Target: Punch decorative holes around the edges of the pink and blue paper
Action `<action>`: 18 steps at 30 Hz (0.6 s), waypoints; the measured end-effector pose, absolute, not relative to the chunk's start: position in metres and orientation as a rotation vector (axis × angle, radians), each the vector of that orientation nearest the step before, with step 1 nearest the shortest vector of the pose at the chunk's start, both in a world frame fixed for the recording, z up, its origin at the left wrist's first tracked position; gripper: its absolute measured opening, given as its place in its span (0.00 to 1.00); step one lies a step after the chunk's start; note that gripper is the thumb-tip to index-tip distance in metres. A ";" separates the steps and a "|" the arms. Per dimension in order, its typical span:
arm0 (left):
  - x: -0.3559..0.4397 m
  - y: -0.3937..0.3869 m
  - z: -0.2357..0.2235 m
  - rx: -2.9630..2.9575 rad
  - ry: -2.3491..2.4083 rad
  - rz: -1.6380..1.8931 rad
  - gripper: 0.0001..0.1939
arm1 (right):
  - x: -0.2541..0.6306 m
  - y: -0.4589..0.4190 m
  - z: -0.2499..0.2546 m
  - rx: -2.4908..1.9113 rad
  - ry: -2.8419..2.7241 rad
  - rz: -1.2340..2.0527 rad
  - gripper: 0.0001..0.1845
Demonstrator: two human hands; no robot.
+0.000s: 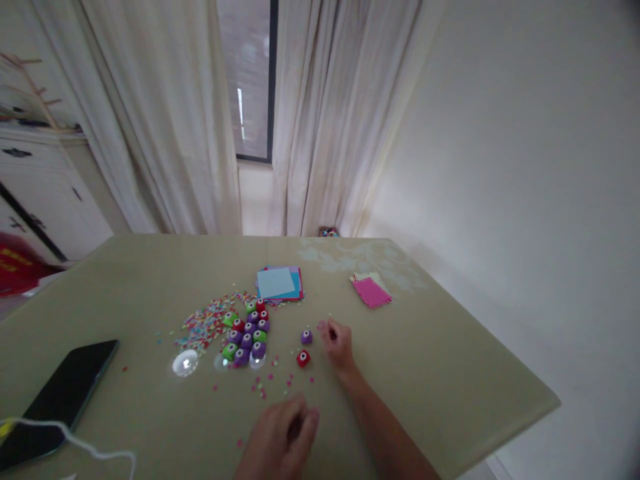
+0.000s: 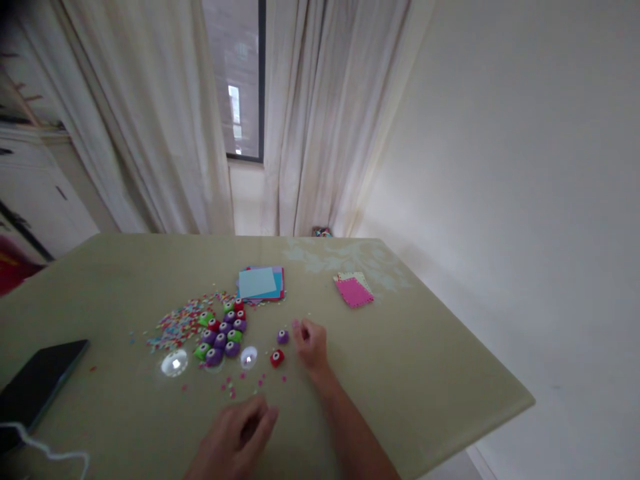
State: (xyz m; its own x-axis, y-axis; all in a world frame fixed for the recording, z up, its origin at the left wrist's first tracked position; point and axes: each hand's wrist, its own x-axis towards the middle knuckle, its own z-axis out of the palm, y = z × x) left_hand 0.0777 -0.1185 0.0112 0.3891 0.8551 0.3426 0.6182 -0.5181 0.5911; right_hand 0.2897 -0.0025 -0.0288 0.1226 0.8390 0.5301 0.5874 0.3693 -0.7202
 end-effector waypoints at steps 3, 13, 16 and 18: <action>0.088 -0.073 0.000 2.298 1.375 1.073 0.19 | 0.284 0.000 -0.031 -1.299 -1.643 0.324 0.27; 0.031 -0.026 -0.034 2.238 1.661 1.274 0.14 | 0.284 -0.006 -0.020 -1.259 -2.224 0.613 0.43; 0.028 -0.019 -0.035 2.205 1.749 1.287 0.06 | 0.281 -0.004 -0.023 -1.303 -2.221 0.610 0.20; 0.028 -0.017 -0.035 2.194 1.788 1.274 0.04 | 0.279 -0.003 -0.026 -1.340 -2.189 0.579 0.14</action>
